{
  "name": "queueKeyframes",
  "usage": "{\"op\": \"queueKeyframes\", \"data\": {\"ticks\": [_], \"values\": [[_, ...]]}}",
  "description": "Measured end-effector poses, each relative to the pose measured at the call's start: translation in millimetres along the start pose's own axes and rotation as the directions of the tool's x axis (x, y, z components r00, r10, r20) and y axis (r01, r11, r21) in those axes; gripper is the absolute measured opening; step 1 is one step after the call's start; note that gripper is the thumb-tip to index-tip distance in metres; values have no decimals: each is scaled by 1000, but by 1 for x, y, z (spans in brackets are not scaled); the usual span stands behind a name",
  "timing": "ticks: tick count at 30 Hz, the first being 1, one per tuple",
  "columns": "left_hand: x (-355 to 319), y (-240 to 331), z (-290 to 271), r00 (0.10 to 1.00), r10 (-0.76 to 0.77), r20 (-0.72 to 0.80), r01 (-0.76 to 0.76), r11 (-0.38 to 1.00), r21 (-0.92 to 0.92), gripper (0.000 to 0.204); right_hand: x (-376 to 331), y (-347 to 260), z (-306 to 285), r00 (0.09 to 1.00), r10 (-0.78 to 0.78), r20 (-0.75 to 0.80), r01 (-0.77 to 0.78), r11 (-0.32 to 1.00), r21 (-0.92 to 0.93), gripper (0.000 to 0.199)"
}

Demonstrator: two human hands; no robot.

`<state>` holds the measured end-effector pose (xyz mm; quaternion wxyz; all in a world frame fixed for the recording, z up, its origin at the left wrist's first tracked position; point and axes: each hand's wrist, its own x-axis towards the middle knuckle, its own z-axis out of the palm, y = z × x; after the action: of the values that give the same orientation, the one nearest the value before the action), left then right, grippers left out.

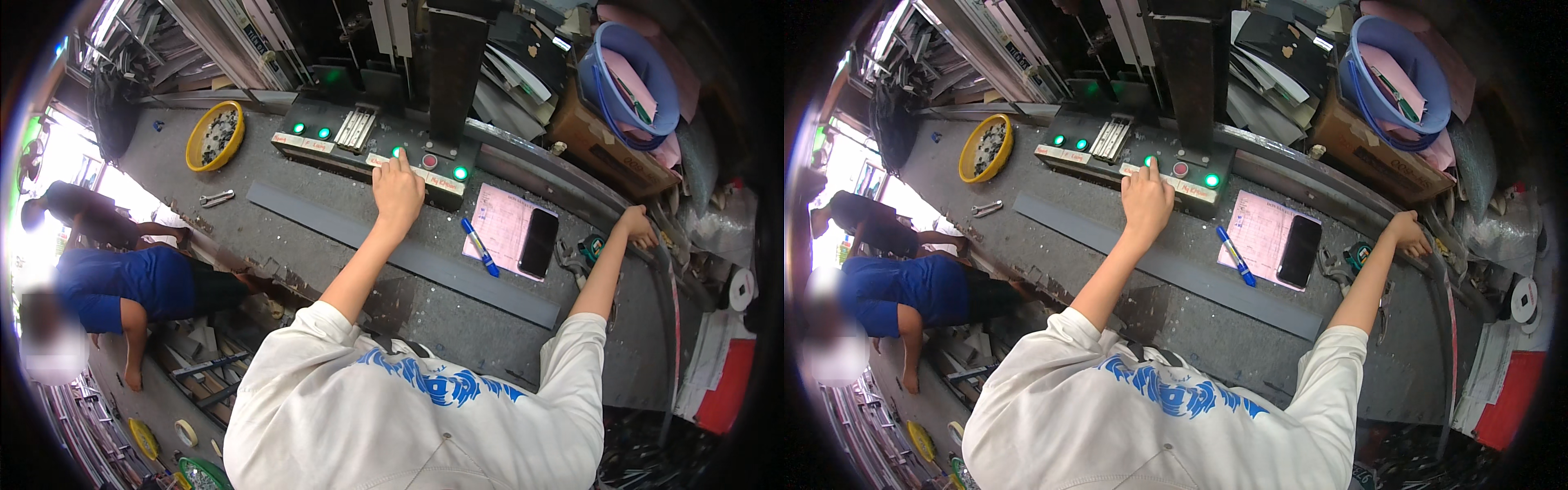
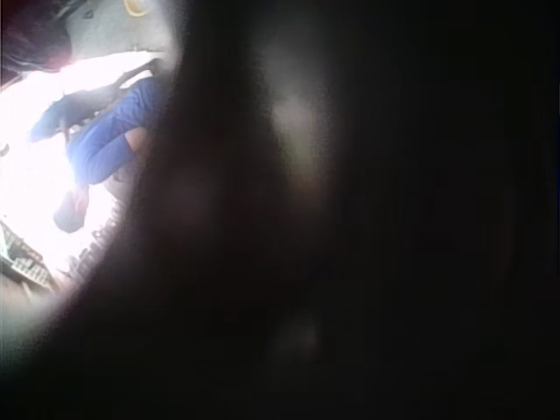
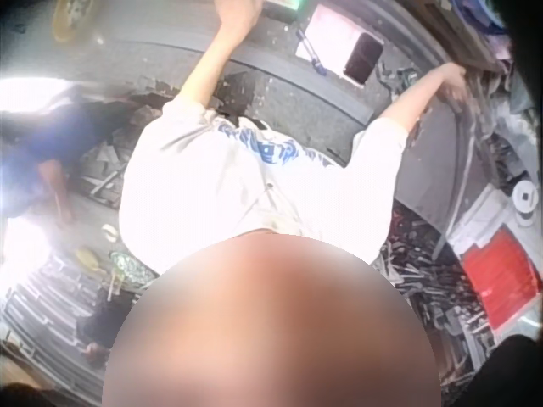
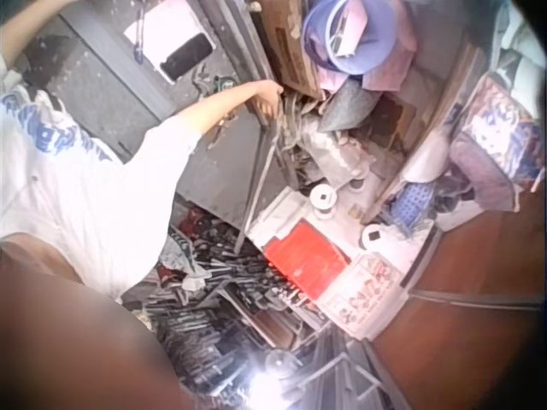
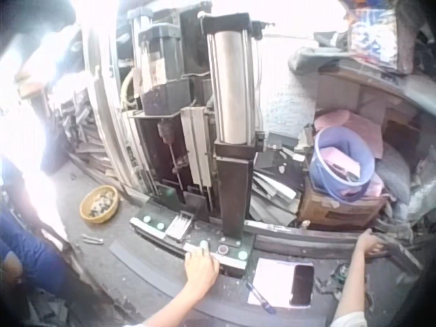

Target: The person operates a metal cutting machine by placing metal rods into the machine, pressing buttons on the control panel, and removing cut pieces. They also mark a rod with a blue marker and handle a stack of cut metal pieces.

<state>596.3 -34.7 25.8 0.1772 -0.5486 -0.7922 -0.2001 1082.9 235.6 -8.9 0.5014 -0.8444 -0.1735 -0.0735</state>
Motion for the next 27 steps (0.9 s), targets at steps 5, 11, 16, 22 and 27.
{"op": "queueKeyframes", "data": {"ticks": [5,11,16,22,27], "values": [[-6,-2,8,1000,-7,-18,6,1000,-25,54,-2,1,-3,1000,-15,-1,15,998,60,112],[-10,-4,12,999,-19,-40,17,999,-50,53,2,3,-3,1000,-14,9,13,993,114,115],[-10,-4,13,999,-28,-42,26,999,-42,53,4,5,-1,999,-24,31,20,994,106,115],[-11,-4,12,998,-59,-23,58,998,-36,52,9,9,2,998,4,55,-11,992,124,113],[-10,-1,5,997,-75,8,75,996,-48,50,12,13,11,1000,-1,23,-1,998,69,112]]}}
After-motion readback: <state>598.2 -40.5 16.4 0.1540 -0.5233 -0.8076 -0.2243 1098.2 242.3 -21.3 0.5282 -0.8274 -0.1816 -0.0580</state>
